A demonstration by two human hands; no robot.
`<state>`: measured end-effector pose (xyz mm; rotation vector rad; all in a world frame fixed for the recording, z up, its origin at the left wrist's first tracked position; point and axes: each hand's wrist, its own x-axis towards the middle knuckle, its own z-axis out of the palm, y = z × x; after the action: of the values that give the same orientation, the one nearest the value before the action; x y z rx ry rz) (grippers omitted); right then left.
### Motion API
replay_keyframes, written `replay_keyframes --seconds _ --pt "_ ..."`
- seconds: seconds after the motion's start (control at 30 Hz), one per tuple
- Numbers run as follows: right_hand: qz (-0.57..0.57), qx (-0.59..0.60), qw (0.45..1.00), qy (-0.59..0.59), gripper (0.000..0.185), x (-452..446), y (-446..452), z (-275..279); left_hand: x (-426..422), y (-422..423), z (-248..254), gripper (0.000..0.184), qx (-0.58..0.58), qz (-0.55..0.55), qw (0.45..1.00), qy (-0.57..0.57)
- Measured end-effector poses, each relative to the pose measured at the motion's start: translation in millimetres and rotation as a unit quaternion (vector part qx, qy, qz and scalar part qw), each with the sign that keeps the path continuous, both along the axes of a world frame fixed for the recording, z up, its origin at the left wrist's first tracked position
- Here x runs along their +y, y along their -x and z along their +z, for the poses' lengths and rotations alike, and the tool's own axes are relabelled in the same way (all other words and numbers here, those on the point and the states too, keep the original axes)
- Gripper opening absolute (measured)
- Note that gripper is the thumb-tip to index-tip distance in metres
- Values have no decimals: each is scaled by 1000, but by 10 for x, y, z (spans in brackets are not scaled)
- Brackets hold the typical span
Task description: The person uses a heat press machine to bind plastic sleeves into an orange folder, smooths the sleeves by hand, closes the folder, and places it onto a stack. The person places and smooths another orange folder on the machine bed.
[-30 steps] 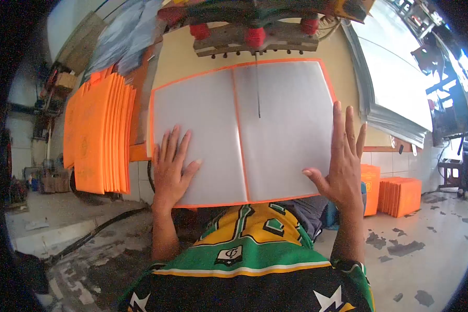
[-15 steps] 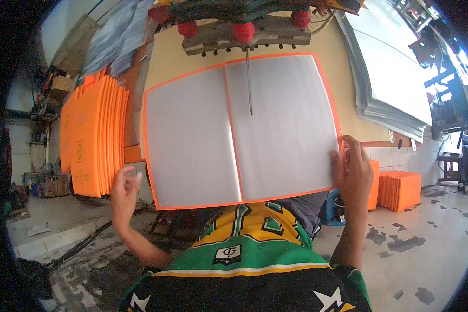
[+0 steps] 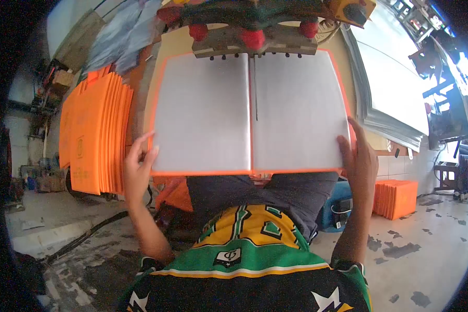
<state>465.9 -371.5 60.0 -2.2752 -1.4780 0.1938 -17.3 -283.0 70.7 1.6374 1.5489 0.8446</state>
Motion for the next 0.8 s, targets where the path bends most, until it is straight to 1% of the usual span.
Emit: replay_keyframes --seconds 0.03,0.07,0.1,0.13,0.17,0.2,0.23,0.27,0.3,0.37,0.4,0.47,0.6,0.7,0.77,0.8 --pt "-20 -1 999 37 56 120 -34 11 140 -55 -82 41 16 5 1000 -17" --pt "-22 -3 999 34 56 220 -88 -48 270 -101 -169 39 31 8 999 -34" --pt "-20 -33 999 -5 55 309 -150 -158 375 -141 -258 39 29 6 999 -35" --pt "-17 -64 997 -43 55 386 -203 -226 464 -175 -358 37 35 5 996 -78" --pt "-31 -28 998 -37 54 456 -193 -181 541 -202 -447 36 41 4 992 -118" --pt "-32 -30 999 -32 54 518 -223 -205 626 -214 -528 36 40 3 993 -113" --pt "-40 -62 996 -47 53 577 -256 -252 703 -215 -607 35 47 3 986 -158" --pt "-47 -94 992 -64 53 623 -277 -275 719 -250 -585 34 50 4 982 -180" --pt "-46 -96 992 -61 53 660 -286 -281 734 -289 -556 34 53 4 978 -201" --pt "-56 -84 990 -97 49 739 -267 -279 752 -330 -437 32 98 35 991 -88" --pt "-56 -85 990 -95 49 772 -268 -282 786 -336 -461 32 97 34 991 -86" --pt "-62 -105 987 -104 45 843 -269 -293 876 -354 -501 31 89 31 982 -163" --pt "-72 -106 983 -128 39 949 -223 -323 927 -378 -493 31 78 34 983 -163" --pt "-68 -101 983 -136 35 944 -219 -356 959 -342 -582 31 98 43 980 -167" --pt "-61 -79 978 -183 33 942 -221 -353 986 -355 -609 31 80 29 967 -241" --pt "-54 -79 979 -182 33 958 -222 -346 965 -367 -583 31 81 36 967 -240"
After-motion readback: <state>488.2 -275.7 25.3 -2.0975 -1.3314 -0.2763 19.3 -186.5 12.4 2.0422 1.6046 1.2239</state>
